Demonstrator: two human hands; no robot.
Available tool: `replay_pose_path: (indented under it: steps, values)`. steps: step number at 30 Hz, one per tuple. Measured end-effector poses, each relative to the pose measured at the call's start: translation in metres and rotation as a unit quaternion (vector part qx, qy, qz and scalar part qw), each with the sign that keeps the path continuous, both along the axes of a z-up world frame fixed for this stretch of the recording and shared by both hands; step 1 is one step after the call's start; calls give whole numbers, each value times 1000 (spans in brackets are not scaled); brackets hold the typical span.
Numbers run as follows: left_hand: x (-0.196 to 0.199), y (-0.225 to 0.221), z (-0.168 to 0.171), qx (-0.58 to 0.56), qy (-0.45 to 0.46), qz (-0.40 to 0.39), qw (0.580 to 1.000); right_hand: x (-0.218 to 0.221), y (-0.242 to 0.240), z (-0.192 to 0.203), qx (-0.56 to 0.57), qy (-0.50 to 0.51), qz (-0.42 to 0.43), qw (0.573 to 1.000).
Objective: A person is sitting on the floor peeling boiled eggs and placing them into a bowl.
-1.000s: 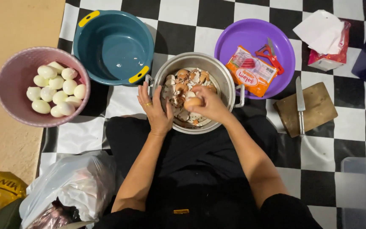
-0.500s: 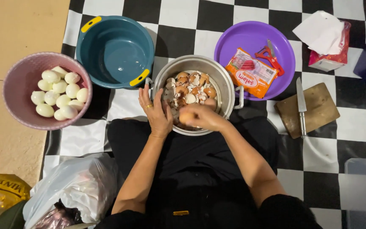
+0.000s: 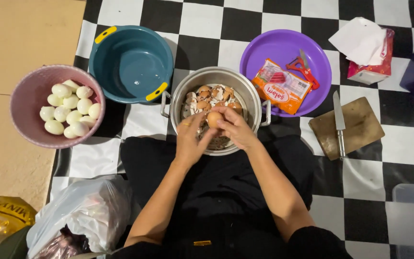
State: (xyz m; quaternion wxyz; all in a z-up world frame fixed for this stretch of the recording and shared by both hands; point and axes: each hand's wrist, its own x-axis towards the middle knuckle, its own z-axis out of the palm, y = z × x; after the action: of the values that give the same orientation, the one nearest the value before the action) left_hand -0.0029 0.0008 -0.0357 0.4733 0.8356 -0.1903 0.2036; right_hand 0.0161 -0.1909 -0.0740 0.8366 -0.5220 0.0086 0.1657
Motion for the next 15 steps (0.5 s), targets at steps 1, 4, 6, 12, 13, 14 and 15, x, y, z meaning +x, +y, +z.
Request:
replay_pose_path:
  steps: [1, 4, 6, 12, 13, 14, 15]
  values:
    - [0, -4, -3, 1, 1, 2, 1000, 0, 1, -6, 1, 1, 2, 1000]
    - [0, -11, -7, 51, 24, -1, 998, -1, 8, 3, 3, 11, -30, 999]
    - [0, -13, -5, 42, 33, -8, 999, -6, 18, 47, 6, 47, -72, 996]
    - [-3, -15, 6, 36, 39, 17, 998, -3, 10, 7, -221, 61, -116, 966]
    - [-2, -15, 5, 36, 40, 17, 998, -5, 10, 6, -222, 62, -116, 966]
    - [-1, -14, 4, 45, 22, 15, 999, -6, 10, 4, -134, 91, -74, 984]
    - [0, -14, 3, 54, 6, 12, 998, -9, 11, 2, -43, 120, -32, 991]
